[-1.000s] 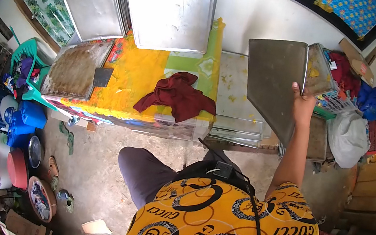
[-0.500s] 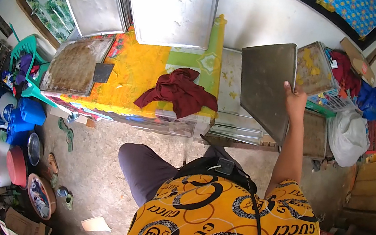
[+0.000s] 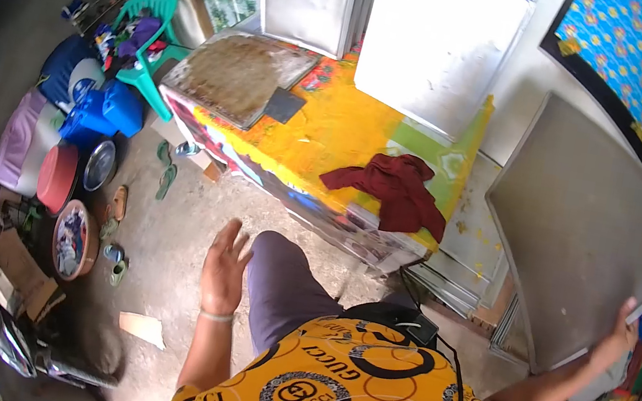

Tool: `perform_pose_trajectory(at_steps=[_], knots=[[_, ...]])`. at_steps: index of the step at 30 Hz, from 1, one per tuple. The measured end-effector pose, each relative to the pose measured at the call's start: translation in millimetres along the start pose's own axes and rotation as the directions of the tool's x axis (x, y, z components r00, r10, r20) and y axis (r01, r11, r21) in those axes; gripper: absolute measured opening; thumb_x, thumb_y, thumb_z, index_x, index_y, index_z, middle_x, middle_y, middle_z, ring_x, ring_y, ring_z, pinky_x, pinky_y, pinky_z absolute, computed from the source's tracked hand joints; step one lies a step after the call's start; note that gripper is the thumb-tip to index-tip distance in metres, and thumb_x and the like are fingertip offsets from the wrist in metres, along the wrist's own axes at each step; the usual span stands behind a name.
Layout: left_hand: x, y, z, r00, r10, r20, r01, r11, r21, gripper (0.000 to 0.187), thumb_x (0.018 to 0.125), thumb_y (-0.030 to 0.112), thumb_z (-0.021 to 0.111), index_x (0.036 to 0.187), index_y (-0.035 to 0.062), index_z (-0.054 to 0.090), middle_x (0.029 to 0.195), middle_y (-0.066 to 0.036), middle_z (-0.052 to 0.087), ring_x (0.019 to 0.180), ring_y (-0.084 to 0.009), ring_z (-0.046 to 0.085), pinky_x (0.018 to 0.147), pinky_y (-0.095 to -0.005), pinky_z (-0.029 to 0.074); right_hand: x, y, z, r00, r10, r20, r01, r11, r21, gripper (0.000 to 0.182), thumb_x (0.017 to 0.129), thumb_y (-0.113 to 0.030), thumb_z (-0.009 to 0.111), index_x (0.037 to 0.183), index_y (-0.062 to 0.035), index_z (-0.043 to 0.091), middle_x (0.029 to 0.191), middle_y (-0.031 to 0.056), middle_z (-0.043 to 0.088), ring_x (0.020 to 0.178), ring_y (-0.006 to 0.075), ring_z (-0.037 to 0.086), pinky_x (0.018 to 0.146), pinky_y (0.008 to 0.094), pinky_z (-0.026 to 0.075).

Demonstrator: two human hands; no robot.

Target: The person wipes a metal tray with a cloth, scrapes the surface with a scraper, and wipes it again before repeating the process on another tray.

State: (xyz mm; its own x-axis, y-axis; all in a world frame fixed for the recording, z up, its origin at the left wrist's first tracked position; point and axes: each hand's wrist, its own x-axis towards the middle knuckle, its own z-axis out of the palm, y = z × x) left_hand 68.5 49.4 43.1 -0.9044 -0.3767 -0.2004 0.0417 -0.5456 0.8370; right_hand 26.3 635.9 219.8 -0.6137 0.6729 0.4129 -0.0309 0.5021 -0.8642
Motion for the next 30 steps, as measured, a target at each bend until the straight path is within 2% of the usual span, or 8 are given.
perform_pose_trajectory(at_steps=[3,9,15,21,23,25,27,30], knots=[[21,-8,44,0.992,0.068,0.109,-0.080,0.990,0.118,0.062,0.087,0.040,0.051,0.137,0.0047,0.037,0.143,-0.009,0.036,0.131,-0.0285,0.032,0.104,-0.0446,0.027,-14,-35,-7,0.981,0.084,-0.177,-0.017,0.937,0.349,0.054,0.088,-0.039,0.061,0.115,0.0079,0.056,0.104,0.0136,0.062,0.088,0.0220,0.061,0.081,0.0324,0.049],[32,-25,112,0.784,-0.181,0.594,0.121,0.983,0.140,0.094,0.076,0.058,0.063,0.144,0.0066,0.023,0.143,-0.017,0.033,0.130,-0.0301,0.034,0.107,-0.0467,0.023,-33,-72,91,0.971,0.157,0.178,-0.230,0.446,0.865,0.060,0.088,-0.041,0.057,0.128,0.0017,0.046,0.122,0.0162,0.054,0.110,0.0273,0.054,0.094,0.0362,0.043],[33,-2,110,0.758,0.216,0.616,0.083,0.904,-0.419,0.079,0.079,0.046,0.067,0.137,0.0041,0.035,0.136,-0.015,0.043,0.121,-0.0327,0.046,0.098,-0.0473,0.039,-60,-50,228,0.577,0.024,0.816,-0.785,0.293,0.546,0.054,0.087,-0.043,0.058,0.122,-0.0027,0.051,0.109,0.0134,0.060,0.096,0.0281,0.059,0.086,0.0395,0.048],[11,-12,2,0.981,0.019,0.193,0.092,0.830,-0.550,0.037,0.083,0.007,0.059,0.118,0.0010,0.050,0.108,-0.013,0.062,0.101,-0.0287,0.061,0.084,-0.0428,0.052,-133,-23,325,0.317,-0.075,0.946,-0.823,0.474,0.313,0.060,0.090,-0.047,0.055,0.124,0.0022,0.047,0.113,0.0135,0.060,0.098,0.0247,0.060,0.087,0.0361,0.048],[-9,-12,-17,0.994,-0.008,0.107,0.071,0.801,-0.595,0.034,0.082,0.005,0.058,0.115,0.0017,0.052,0.104,-0.013,0.063,0.096,-0.0288,0.063,0.078,-0.0417,0.054,-127,26,365,0.360,-0.177,0.916,-0.302,0.907,0.294,0.073,0.083,-0.053,0.060,0.132,-0.0020,0.042,0.125,0.0183,0.051,0.114,0.0290,0.051,0.095,0.0391,0.042],[-30,-2,-22,0.999,0.029,-0.020,-0.035,0.817,-0.576,0.035,0.081,0.004,0.058,0.115,0.0014,0.052,0.105,-0.013,0.063,0.098,-0.0281,0.062,0.082,-0.0423,0.053,-128,55,378,0.469,-0.378,0.798,0.528,0.845,0.089,0.084,0.078,-0.058,0.062,0.135,-0.0018,0.039,0.130,0.0236,0.046,0.119,0.0348,0.046,0.098,0.0422,0.039],[-42,2,-27,0.989,0.069,-0.130,-0.129,0.829,-0.544,0.036,0.081,0.003,0.059,0.115,0.0012,0.051,0.106,-0.012,0.062,0.099,-0.0276,0.061,0.086,-0.0427,0.051,-148,55,373,0.451,-0.206,0.869,0.660,0.732,-0.169,0.098,0.067,-0.061,0.069,0.145,-0.0237,0.023,0.143,0.0279,0.025,0.131,0.0424,0.027,0.100,0.0593,0.031],[-51,0,-48,0.960,0.119,-0.252,-0.235,0.833,-0.501,0.038,0.079,0.002,0.060,0.116,0.0013,0.051,0.107,-0.012,0.062,0.102,-0.0269,0.059,0.092,-0.0430,0.048,-175,49,365,0.433,-0.051,0.900,0.664,0.693,-0.280,0.090,0.068,-0.050,0.072,0.142,-0.0234,0.028,0.141,0.0226,0.031,0.130,0.0415,0.028,0.099,0.0601,0.031]])
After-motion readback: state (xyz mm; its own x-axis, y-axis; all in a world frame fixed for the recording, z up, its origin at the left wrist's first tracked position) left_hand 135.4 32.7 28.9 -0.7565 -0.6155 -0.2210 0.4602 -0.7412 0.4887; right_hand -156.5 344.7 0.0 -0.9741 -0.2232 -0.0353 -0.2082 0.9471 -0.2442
